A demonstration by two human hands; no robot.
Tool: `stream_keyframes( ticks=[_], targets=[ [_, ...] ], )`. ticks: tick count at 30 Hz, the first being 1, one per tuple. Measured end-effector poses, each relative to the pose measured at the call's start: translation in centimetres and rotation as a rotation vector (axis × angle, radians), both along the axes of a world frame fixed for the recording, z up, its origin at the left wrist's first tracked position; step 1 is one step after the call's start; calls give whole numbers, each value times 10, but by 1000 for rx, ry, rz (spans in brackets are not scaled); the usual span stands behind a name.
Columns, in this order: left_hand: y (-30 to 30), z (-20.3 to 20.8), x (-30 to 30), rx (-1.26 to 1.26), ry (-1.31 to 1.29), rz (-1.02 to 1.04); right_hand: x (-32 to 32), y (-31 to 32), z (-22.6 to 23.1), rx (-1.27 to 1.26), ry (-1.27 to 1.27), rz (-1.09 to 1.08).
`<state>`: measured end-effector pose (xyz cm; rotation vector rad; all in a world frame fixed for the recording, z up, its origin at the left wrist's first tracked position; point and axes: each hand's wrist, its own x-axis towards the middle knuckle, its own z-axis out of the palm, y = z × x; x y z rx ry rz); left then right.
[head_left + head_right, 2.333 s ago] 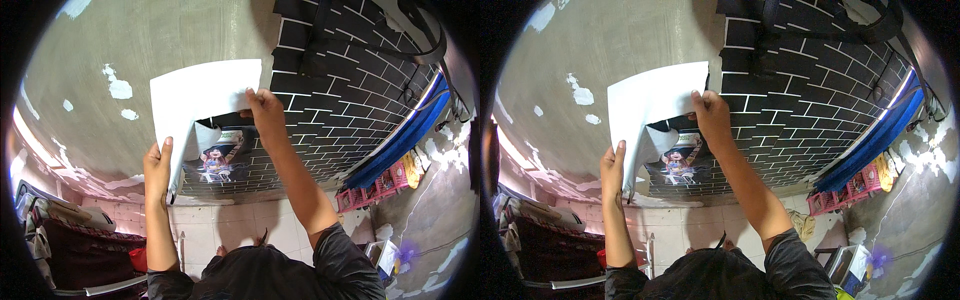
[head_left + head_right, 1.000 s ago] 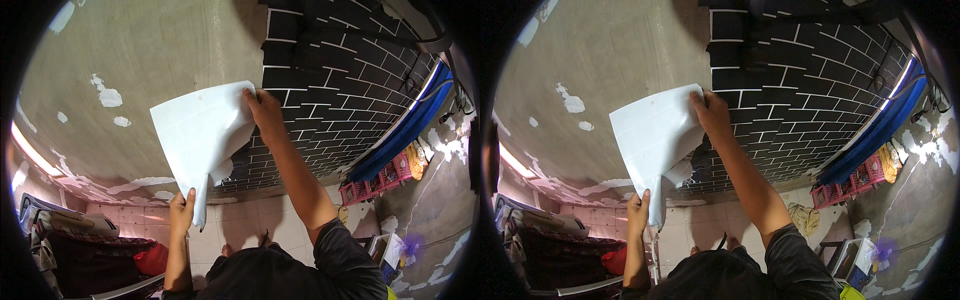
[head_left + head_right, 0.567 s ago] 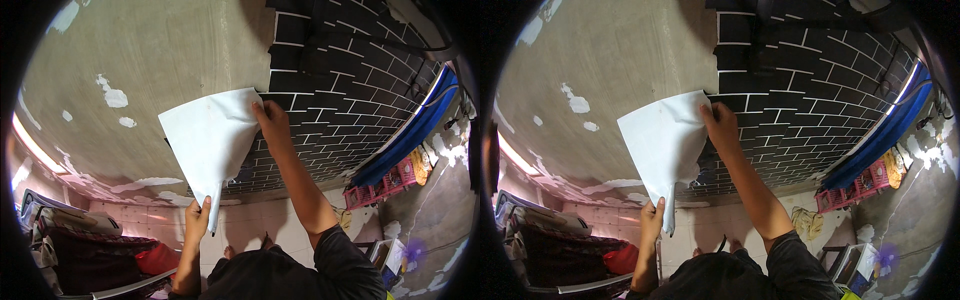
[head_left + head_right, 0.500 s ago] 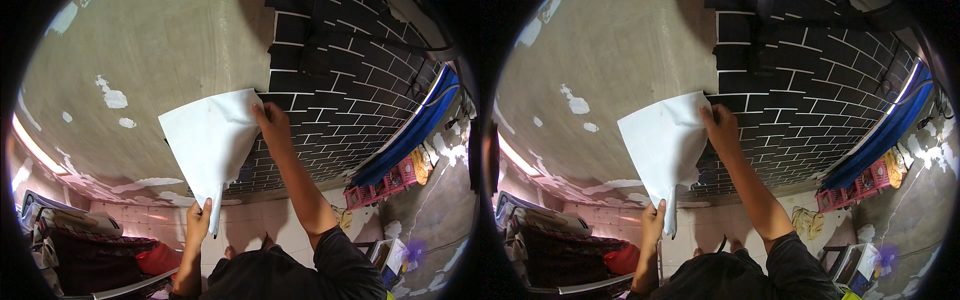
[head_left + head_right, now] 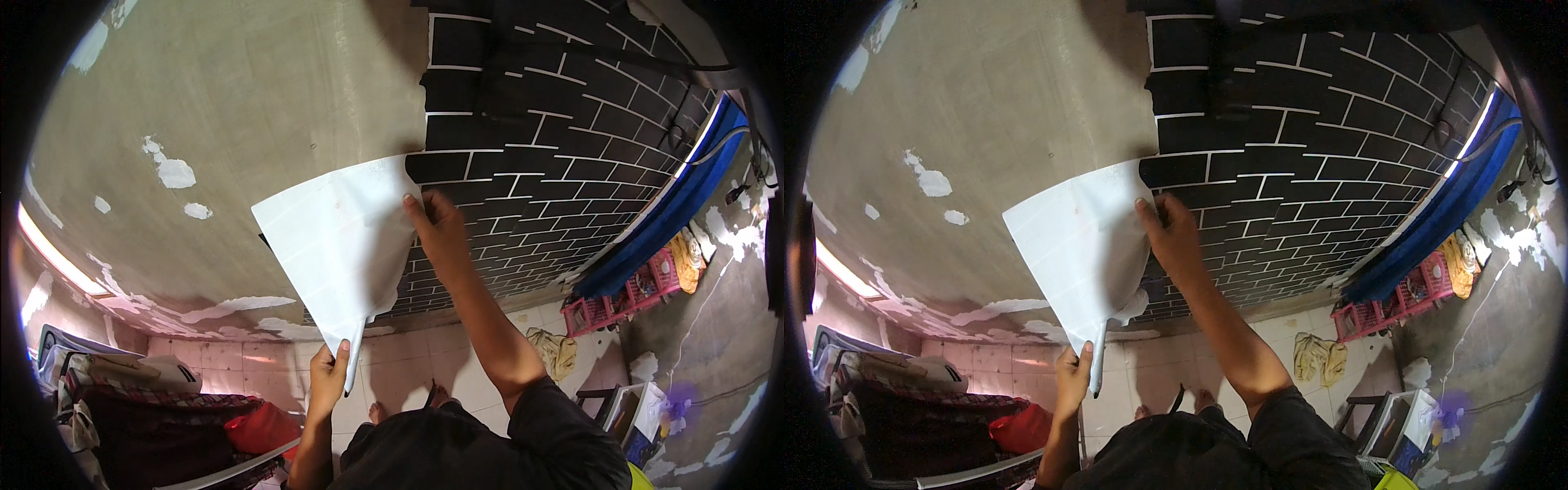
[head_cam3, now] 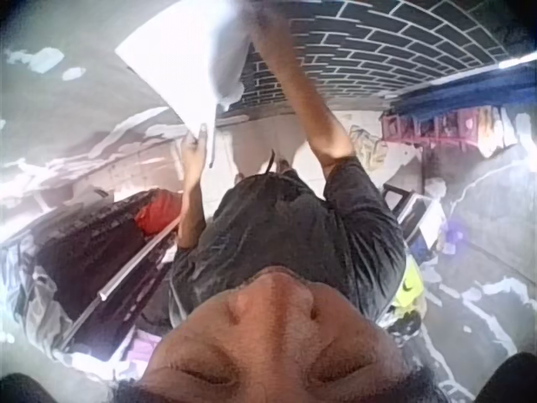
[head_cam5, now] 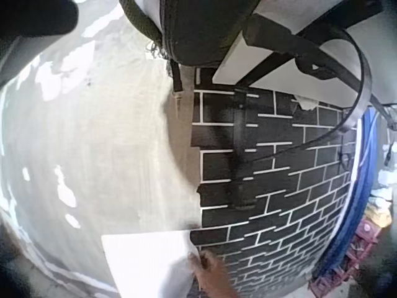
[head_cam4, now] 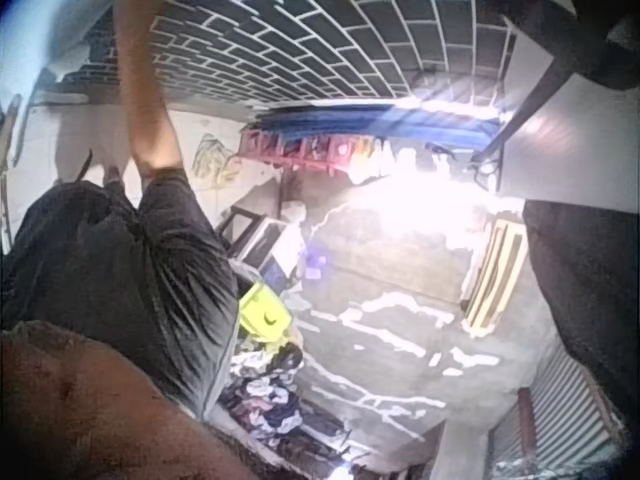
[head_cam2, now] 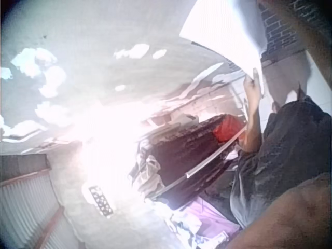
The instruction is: The person peels a large section of black-and-white brick-patterned wallpaper from a concrete wall by hand.
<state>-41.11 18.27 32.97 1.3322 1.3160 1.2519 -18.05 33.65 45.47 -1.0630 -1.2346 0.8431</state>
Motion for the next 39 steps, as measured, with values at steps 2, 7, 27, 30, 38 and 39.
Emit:
stream_keyframes(
  ticks=[2,7,27,30,38,39],
  targets=[
    [-2,0,-3,-53,1,-4,1,1,-6,9,3,-2],
    [-4,2,-5,-70,-6,10,-1,0,-7,15,57,37],
    [16,-23,-79,217,-47,252,29,56,10,386,-110,-218],
    [29,12,-86,321,99,459,34,56,14,410,-178,-238],
    [108,146,43,977,594,397,48,60,17,448,-312,-231],
    [121,154,62,1007,629,394,46,60,17,432,-312,-223]
  ],
)
